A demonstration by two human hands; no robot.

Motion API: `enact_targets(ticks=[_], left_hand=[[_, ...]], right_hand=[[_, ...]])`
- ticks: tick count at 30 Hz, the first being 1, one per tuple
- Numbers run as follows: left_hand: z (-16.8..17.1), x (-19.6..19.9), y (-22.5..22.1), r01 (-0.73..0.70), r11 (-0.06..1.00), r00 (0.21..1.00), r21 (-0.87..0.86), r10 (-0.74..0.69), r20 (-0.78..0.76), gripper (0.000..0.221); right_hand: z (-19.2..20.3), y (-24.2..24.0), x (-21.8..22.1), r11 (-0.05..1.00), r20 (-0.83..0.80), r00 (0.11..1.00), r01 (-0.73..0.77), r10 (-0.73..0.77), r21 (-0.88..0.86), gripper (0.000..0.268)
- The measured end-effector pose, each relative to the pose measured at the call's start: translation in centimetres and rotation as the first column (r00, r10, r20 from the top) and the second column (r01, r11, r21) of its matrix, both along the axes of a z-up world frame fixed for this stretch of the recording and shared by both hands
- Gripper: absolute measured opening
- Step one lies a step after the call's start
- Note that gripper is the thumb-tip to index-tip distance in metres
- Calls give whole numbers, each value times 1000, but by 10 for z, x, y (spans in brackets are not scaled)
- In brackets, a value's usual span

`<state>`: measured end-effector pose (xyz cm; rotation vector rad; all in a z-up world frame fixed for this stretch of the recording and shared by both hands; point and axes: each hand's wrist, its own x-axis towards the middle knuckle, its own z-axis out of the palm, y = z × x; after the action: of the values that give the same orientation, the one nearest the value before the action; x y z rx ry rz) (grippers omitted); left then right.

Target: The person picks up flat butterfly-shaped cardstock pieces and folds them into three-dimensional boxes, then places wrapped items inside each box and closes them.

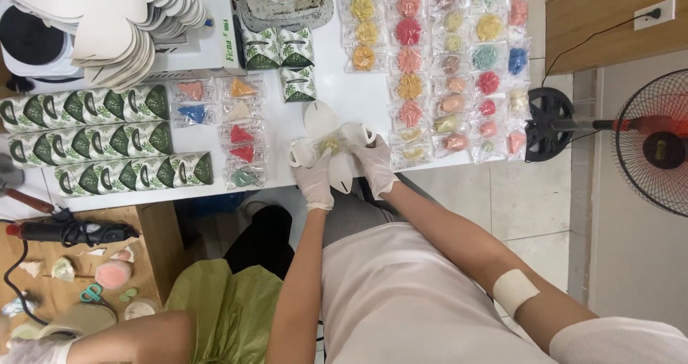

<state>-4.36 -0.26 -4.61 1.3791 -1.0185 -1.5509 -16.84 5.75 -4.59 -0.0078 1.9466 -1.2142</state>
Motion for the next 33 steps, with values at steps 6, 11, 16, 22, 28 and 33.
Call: enact_targets(ticks=[6, 11, 16, 22, 28, 33], left_hand=[[3, -3, -5, -33, 998, 999, 59, 32, 24, 62], [2, 1, -6, 3, 996, 999, 90, -7, 49, 58], [3, 0, -6, -5, 996, 999, 93, 1, 35, 60], [12, -5, -9, -27, 990, 995, 141, 13, 103, 63], [36, -2, -16, 281, 959, 851, -36, -232, 471, 70], [29, 3, -22, 623, 781, 576, -36, -428, 696, 73]], right_hand=[[-3, -17, 14, 988, 120, 984, 142, -135, -55, 47], [-5, -19, 13, 994, 131, 987, 100, -94, -41, 45], [-9, -20, 10, 994, 214, 974, 87, -72, -62, 45], [13, -21, 17, 1000, -16, 1000, -12, 12, -20, 51], [49, -19, 21, 972, -270, 937, -234, 223, -10, 50], [59, -21, 21, 863, -334, 797, -452, 504, 225, 67]])
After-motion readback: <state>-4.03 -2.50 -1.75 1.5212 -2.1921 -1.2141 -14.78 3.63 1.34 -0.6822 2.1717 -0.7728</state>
